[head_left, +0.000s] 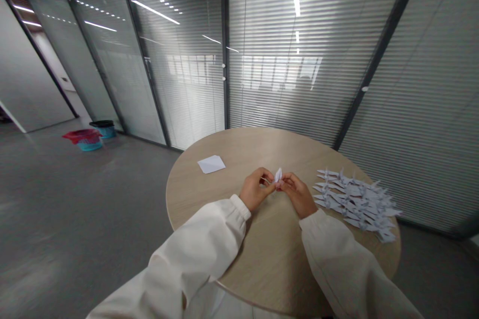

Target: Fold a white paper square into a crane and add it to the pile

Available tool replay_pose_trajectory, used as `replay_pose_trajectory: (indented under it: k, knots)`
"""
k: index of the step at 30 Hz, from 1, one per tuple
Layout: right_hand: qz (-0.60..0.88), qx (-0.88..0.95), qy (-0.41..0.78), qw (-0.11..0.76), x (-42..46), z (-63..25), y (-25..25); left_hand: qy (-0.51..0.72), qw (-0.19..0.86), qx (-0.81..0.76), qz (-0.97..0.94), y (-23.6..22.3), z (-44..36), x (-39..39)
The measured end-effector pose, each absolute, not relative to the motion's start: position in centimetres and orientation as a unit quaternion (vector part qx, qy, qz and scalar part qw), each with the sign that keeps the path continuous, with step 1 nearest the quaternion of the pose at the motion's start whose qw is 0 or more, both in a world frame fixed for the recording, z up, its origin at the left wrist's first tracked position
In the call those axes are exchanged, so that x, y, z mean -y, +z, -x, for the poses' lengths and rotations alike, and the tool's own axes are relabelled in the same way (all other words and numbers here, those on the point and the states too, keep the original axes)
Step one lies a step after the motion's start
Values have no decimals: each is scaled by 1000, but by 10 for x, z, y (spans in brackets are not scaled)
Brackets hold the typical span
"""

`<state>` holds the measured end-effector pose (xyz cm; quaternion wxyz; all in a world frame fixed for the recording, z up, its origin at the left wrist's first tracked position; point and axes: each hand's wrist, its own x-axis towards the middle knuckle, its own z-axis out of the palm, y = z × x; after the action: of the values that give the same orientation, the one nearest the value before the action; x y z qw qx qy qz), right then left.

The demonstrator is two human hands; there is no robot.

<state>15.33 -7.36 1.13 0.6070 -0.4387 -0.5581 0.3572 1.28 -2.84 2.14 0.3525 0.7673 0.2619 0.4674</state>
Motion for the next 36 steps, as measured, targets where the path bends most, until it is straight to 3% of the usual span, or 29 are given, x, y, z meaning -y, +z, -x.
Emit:
replay_pose_trajectory:
  k: [18, 36]
  knots:
    - [437, 571, 330, 611, 73, -156, 10, 483, 266, -254, -794, 27, -10, 30]
    - [448, 577, 298, 615, 74, -155, 12, 487, 284, -254, -786, 26, -11, 33]
